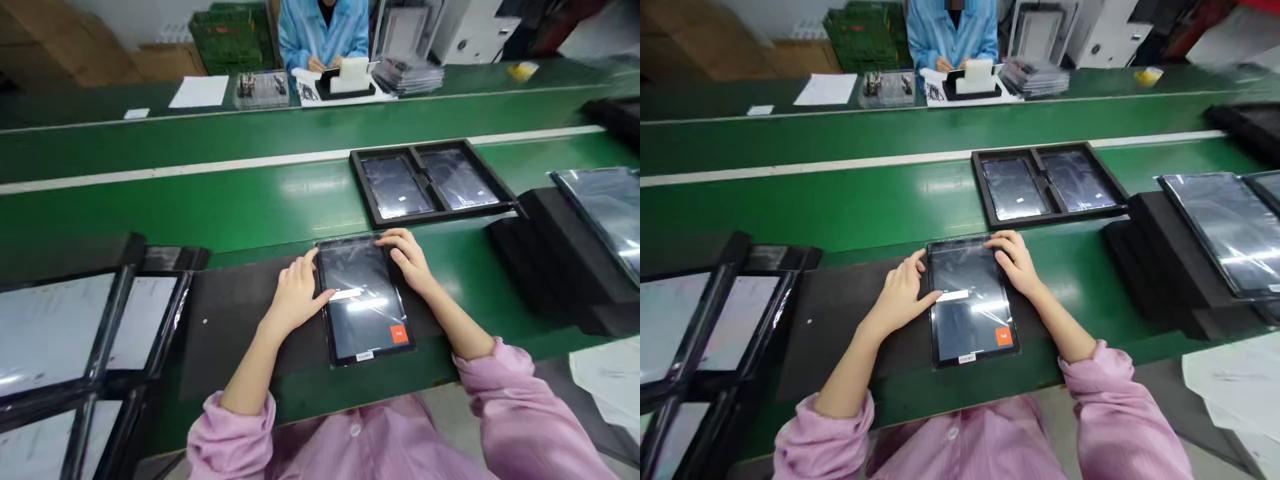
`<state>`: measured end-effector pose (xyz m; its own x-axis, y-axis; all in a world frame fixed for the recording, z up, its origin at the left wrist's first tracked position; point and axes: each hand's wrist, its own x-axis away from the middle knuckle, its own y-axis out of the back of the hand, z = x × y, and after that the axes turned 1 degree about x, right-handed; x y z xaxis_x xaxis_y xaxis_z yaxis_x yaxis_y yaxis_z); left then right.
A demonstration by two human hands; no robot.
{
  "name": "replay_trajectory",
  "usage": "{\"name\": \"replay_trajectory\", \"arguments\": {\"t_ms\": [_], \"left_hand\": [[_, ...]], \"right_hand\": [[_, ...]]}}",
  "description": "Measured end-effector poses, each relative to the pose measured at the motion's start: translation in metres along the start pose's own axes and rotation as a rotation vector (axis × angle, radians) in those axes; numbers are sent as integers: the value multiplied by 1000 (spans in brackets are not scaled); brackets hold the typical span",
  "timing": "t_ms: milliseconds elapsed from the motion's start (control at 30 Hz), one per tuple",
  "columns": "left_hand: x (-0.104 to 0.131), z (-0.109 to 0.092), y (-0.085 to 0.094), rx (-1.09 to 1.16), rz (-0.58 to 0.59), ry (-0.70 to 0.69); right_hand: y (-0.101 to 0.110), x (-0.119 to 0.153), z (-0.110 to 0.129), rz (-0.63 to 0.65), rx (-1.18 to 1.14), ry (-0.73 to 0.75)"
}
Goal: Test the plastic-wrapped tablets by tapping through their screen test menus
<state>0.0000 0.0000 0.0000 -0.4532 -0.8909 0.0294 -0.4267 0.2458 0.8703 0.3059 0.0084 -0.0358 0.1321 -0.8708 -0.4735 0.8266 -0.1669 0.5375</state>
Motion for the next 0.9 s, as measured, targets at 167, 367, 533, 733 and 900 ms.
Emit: {"name": "replay_trajectory", "arguments": {"t_ms": [167,367,533,733,900], "left_hand": [[-2,4,0,34,-45,-28],[-4,12,-1,-49,-40,-50],[-4,17,-1,-69,-13,-48],[-6,21,2,-39,-16,-70],[-10,21,7,-9,-52,-59]], "right_hand": [[-15,-36,-15,110,150,-25],[-17,-42,-14,176,143,79],[-19,-39,-13,109,173,52],[-17,-49,-15,157,-75,14],[-17,-54,-18,36,-179,-77]]}}
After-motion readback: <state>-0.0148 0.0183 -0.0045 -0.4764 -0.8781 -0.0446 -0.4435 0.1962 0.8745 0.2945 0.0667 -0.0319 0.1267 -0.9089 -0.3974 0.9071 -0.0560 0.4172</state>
